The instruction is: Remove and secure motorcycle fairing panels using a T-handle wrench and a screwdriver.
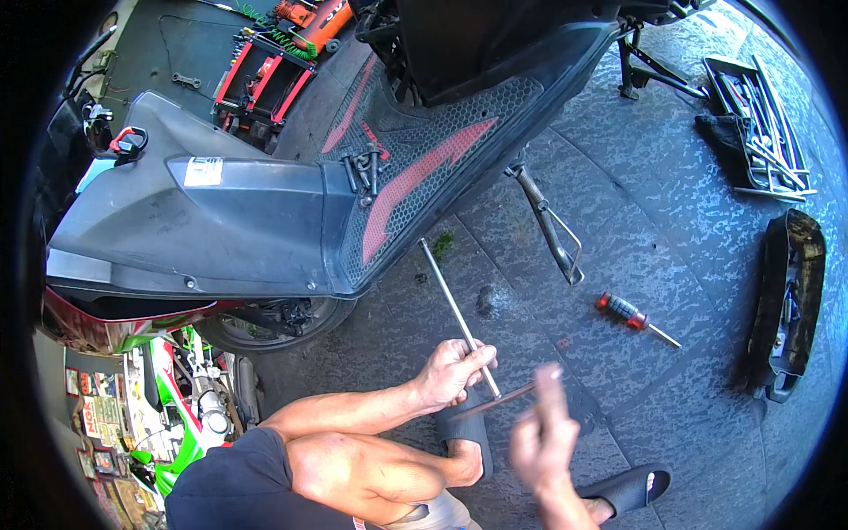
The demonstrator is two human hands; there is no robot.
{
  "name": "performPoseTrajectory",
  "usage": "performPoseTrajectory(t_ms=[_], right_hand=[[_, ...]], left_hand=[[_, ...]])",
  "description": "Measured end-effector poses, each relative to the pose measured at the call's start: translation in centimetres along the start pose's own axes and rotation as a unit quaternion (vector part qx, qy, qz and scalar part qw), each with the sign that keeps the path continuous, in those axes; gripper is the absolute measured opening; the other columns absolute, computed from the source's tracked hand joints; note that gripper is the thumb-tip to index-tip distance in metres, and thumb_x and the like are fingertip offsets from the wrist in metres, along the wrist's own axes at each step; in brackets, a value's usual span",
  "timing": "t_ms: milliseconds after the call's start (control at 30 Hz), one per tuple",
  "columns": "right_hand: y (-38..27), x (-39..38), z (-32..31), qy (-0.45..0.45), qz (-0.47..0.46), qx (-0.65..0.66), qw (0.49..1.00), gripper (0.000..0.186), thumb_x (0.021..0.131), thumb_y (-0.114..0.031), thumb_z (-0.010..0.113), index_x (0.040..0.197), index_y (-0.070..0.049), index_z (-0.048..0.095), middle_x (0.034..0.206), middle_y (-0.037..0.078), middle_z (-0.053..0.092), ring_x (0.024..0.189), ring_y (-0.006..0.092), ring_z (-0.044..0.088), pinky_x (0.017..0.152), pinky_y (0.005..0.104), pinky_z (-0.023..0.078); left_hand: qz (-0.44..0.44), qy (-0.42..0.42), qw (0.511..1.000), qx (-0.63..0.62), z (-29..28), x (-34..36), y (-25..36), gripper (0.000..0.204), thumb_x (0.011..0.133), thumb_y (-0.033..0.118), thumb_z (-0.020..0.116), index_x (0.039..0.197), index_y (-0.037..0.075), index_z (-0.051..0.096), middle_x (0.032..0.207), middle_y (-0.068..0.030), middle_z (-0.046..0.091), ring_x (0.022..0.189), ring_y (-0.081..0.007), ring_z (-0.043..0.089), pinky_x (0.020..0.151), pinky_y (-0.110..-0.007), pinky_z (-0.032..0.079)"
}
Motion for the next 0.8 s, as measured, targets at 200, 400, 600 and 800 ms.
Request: performPoseTrajectory(t_ms=[200, 400, 600, 800], right_hand=[[-0.5, -2.6, 5.7, -0.176, -0.145, -0.036, 0.973, 0.053, 0.081, -0.006, 0.061, 0.133, -0.006, 0.061, 0.062, 0.014, 0.062, 0.053, 0.0305, 0.064, 0.051, 0.0424, 0.053], [4.9, -1.6, 3.9, -0.111, 0.033, -0.088, 0.989, 0.056, 0.084, -0.007, 0.057, 0.140, -0.003, 0.054, 0.064, 0.016, 0.063, 0.053, 0.0272, 0.064, 0.053, 0.0398, 0.053], [0.5, -0.3, 0.7, 0.086, 0.015, 0.047, 0.995, 0.057, 0.083, 0.002, 0.056, 0.140, 0.000, 0.055, 0.077, 0.019, 0.067, 0.055, 0.0236, 0.062, 0.058, 0.0287, 0.052], [-0.9, -1.4, 2.2, -0.130, -0.170, -0.022, 0.977, 0.055, 0.079, 0.000, 0.058, 0.133, -0.003, 0.060, 0.079, 0.017, 0.069, 0.061, 0.0308, 0.068, 0.058, 0.0392, 0.057]], left_hand=[[-0.007, 0.029, 0.999, 0.016, -1.2, 0.2, 0.8, 0.029, 0.102, 0.035, 0.060, 0.091, 0.008, 0.064, 0.062, 0.0059, 0.047, 0.044, -0.0017, 0.037, 0.034, -0.018, 0.030], [0.001, 0.002, 0.997, -0.081, -0.3, 1.3, 0.1, 0.026, 0.103, 0.029, 0.060, 0.092, 0.006, 0.064, 0.064, 0.0044, 0.049, 0.052, -0.0038, 0.043, 0.045, -0.019, 0.038], [0.009, 0.033, 0.992, -0.126, -1.2, 1.4, -0.2, 0.024, 0.103, 0.023, 0.060, 0.090, 0.003, 0.065, 0.063, 0.0030, 0.052, 0.057, -0.0054, 0.047, 0.059, -0.022, 0.042], [0.015, 0.047, 0.988, -0.147, -1.7, 2.0, -0.6, 0.020, 0.102, 0.021, 0.063, 0.089, 0.006, 0.064, 0.076, 0.0000, 0.060, 0.058, -0.0047, 0.048, 0.056, -0.021, 0.043]])
Point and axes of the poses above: each hand's wrist, its own x-axis towards the middle knuckle, its own z-axis out of the palm, y = z × x, the point moved 4 cm from there along x, towards the middle knuckle
